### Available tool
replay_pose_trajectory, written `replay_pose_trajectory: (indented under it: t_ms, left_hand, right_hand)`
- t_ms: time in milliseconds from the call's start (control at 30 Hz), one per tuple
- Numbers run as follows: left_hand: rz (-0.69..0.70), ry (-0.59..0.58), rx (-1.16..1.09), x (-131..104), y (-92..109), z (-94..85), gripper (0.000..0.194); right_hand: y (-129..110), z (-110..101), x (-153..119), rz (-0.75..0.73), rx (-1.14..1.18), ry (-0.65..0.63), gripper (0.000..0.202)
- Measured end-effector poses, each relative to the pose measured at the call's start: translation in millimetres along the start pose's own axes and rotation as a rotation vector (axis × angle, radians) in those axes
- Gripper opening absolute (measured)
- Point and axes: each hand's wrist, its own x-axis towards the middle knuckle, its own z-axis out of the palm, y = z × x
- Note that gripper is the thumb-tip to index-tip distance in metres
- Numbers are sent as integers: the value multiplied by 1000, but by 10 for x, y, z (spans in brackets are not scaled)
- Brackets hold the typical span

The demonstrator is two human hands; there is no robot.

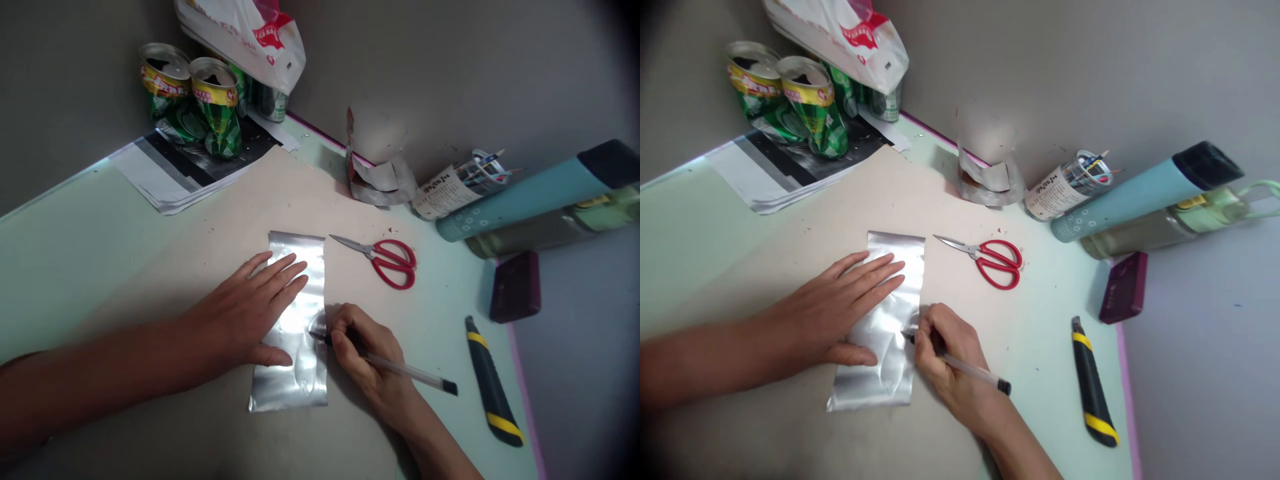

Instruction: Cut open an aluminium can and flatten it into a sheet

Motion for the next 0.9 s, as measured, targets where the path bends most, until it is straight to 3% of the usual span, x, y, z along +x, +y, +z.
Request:
replay_pose_trajectory:
  t_ms: [433, 900]
  left_hand:
    - [-25, 7, -39, 7, 20, 3, 96]
    - [-28, 31, -14, 21, 42, 25, 98]
  right_hand:
    - [14, -26, 11, -14, 5, -23, 20]
    - [0, 93, 24, -48, -67, 138, 18]
